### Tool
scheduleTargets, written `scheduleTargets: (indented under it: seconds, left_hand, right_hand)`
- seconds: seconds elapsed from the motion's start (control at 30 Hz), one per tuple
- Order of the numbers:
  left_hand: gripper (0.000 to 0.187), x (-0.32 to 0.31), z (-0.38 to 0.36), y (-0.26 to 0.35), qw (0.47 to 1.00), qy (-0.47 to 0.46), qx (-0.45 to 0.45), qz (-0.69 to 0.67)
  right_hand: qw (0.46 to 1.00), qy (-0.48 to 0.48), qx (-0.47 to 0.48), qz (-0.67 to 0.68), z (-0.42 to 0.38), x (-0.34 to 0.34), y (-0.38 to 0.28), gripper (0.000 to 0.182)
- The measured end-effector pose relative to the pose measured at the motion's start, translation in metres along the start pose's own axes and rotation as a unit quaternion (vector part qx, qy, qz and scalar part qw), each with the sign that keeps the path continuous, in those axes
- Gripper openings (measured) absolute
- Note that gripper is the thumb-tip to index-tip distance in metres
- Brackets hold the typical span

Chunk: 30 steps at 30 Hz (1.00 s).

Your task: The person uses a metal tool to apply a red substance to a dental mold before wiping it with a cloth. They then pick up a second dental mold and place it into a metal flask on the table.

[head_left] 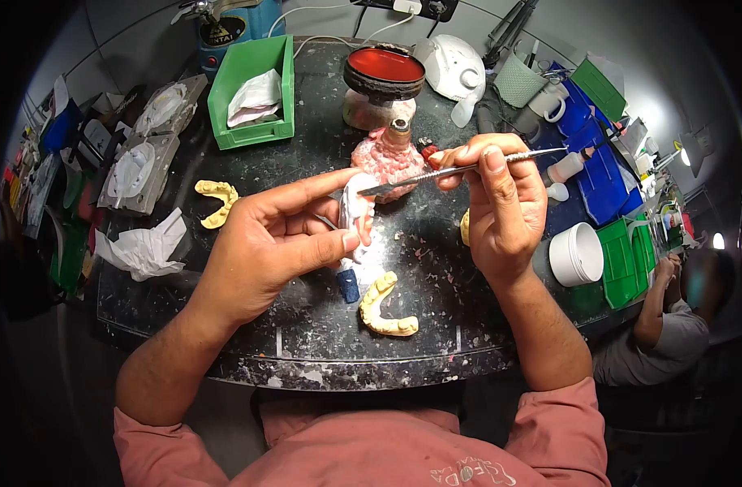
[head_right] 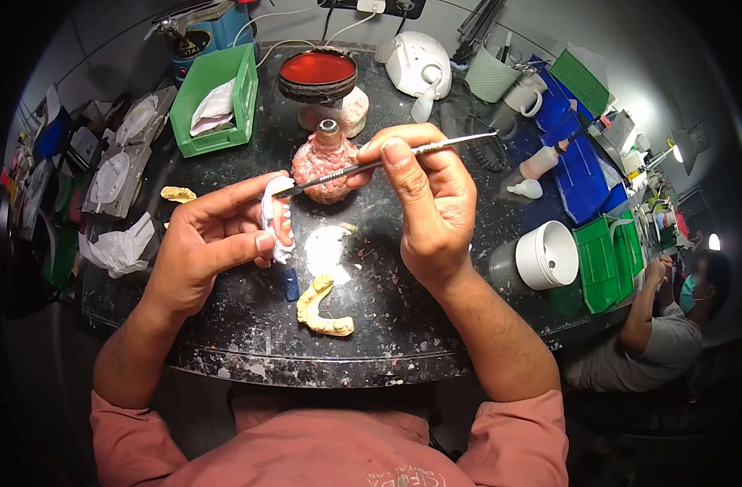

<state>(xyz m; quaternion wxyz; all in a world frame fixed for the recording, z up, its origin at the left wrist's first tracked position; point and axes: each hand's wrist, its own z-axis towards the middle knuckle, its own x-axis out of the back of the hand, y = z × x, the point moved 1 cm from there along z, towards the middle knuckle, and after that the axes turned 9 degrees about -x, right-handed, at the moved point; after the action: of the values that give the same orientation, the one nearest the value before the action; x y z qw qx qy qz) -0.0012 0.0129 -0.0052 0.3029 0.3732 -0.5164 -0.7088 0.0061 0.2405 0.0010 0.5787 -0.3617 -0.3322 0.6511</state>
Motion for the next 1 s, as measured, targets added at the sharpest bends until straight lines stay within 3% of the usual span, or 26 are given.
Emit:
scheduleTargets:
  seconds: [0.47,0.63,0.73,0.8,0.87,1.0]
  left_hand:
    - [0.055,0.001,0.000,-0.002,1.000,-0.002,0.008,-0.011]
    - [0.056,0.001,0.000,0.000,1.000,-0.003,0.008,0.000]
    - [0.056,0.000,0.001,0.001,1.000,-0.007,0.005,-0.001]
    - [0.054,-0.001,0.001,0.001,1.000,0.001,-0.001,0.002]
    - [0.054,-0.001,0.000,0.001,1.000,0.004,-0.007,0.016]
    - [0.055,-0.003,-0.002,0.000,0.994,0.013,-0.031,0.099]
  right_hand:
    - [0.999,-0.002,-0.035,0.016,-0.001,0.001,0.003,0.018]
    - [0.977,0.014,-0.128,0.169,0.003,0.009,0.009,0.020]
    - [0.972,0.065,-0.116,0.195,0.005,0.012,0.007,0.020]
    - [0.980,0.064,-0.095,0.162,0.010,0.015,0.007,0.019]
    - [0.986,0.163,-0.021,0.019,0.013,0.020,0.009,0.019]
    - [0.986,0.147,0.018,-0.083,0.014,0.022,0.008,0.017]
